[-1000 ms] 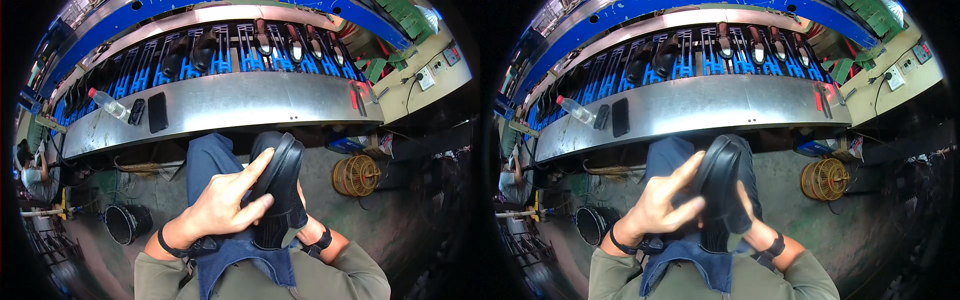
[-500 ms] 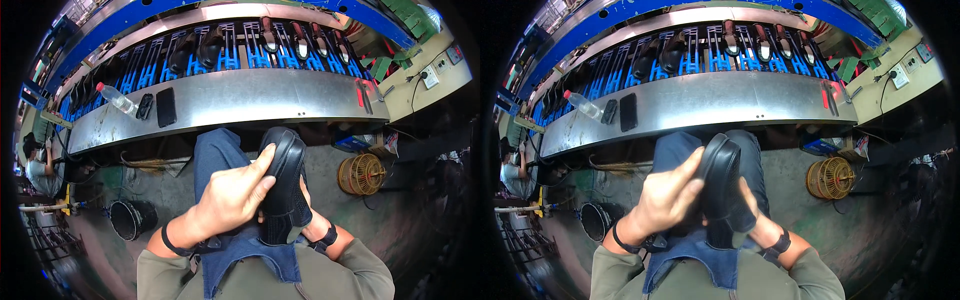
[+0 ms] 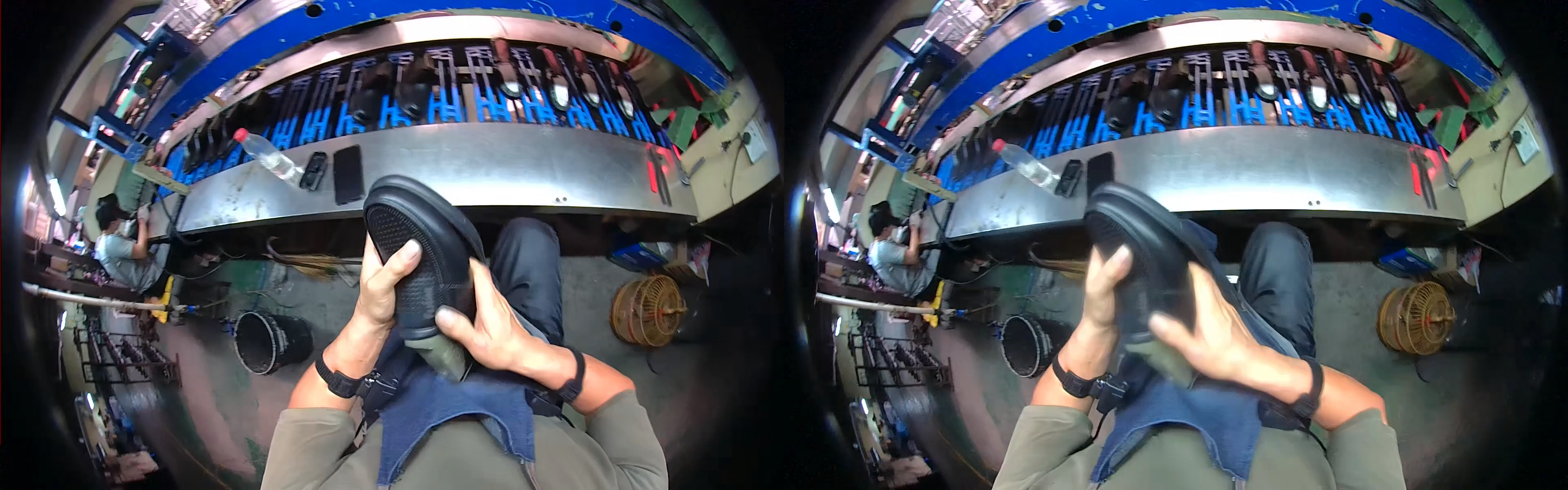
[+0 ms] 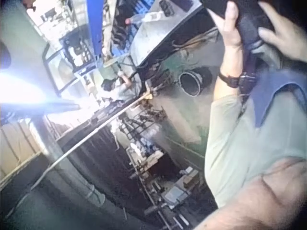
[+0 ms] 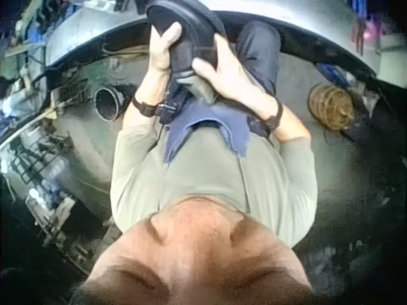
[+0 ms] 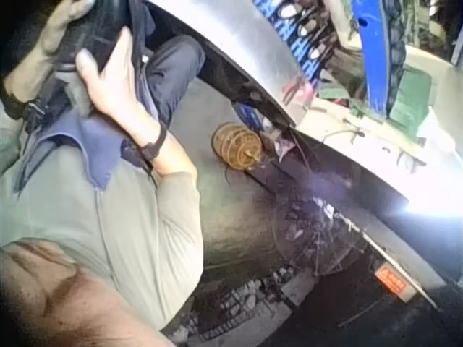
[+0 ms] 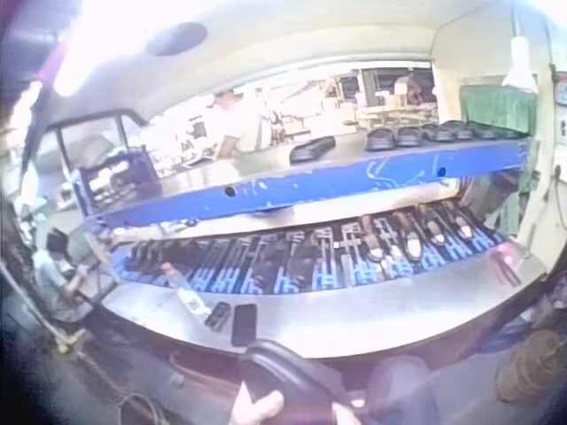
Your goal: Inspecting and cleaning shoes on a factory assembly line.
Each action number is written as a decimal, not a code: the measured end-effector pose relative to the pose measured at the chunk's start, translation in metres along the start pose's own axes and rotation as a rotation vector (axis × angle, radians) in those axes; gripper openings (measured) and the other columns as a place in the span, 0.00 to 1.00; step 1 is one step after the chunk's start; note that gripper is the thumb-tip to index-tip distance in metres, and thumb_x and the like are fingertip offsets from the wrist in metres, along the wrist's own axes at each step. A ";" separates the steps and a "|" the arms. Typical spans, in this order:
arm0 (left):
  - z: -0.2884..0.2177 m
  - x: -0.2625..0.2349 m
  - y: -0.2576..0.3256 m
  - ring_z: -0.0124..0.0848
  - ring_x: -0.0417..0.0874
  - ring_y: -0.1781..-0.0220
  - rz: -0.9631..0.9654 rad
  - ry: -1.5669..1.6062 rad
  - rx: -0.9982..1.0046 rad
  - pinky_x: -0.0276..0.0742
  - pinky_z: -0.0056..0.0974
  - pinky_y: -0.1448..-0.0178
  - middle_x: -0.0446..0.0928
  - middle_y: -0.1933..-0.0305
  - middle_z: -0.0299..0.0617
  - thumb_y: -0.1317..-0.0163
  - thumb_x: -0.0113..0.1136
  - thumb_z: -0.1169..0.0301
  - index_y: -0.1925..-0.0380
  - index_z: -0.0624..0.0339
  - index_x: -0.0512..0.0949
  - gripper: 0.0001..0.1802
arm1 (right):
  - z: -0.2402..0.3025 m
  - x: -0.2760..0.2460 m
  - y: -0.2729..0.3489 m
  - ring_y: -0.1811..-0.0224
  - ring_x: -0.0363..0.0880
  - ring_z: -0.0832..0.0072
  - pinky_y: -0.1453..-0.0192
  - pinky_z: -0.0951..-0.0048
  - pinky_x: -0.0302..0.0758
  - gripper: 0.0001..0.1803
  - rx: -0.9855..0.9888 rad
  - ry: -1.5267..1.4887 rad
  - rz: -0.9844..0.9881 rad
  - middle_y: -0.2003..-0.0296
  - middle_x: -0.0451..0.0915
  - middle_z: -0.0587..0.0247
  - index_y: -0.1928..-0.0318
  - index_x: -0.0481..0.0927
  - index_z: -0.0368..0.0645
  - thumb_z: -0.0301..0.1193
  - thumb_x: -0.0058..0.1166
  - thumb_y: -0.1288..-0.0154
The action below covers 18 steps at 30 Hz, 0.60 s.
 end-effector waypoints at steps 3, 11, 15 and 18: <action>0.006 -0.019 0.014 0.41 0.86 0.48 0.047 0.186 -0.039 0.84 0.44 0.41 0.81 0.47 0.53 0.35 0.63 0.59 0.38 0.69 0.69 0.32 | 0.005 -0.025 0.012 0.53 0.86 0.59 0.48 0.62 0.82 0.26 0.115 0.046 0.268 0.58 0.83 0.43 0.44 0.72 0.32 0.37 0.64 0.34; 0.026 -0.004 0.026 0.41 0.81 0.39 0.114 0.136 -0.161 0.78 0.45 0.33 0.76 0.40 0.51 0.44 0.70 0.45 0.29 0.61 0.60 0.50 | 0.042 -0.042 -0.056 0.83 0.76 0.65 0.76 0.67 0.70 0.45 -0.359 0.157 0.290 0.82 0.73 0.61 0.31 0.60 0.35 0.43 0.71 0.39; 0.009 0.013 0.021 0.41 0.74 0.33 0.058 -0.205 0.023 0.72 0.46 0.29 0.71 0.35 0.51 0.45 0.72 0.43 0.24 0.57 0.53 0.57 | 0.033 -0.050 -0.049 0.82 0.77 0.60 0.76 0.63 0.70 0.40 -0.305 0.122 0.336 0.82 0.74 0.58 0.32 0.61 0.35 0.40 0.68 0.36; -0.010 0.020 0.017 0.42 0.72 0.33 -0.038 -0.492 0.135 0.70 0.47 0.29 0.70 0.36 0.52 0.44 0.72 0.45 0.24 0.59 0.51 0.57 | 0.035 -0.048 -0.047 0.79 0.80 0.54 0.75 0.59 0.72 0.37 -0.400 0.206 0.347 0.81 0.76 0.55 0.33 0.62 0.35 0.35 0.65 0.35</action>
Point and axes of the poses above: each hand's wrist, its own y-axis away from the middle knuckle, its own x-axis out of the palm, z = x × y, the point moved 6 cm from there along -y, towards the middle knuckle
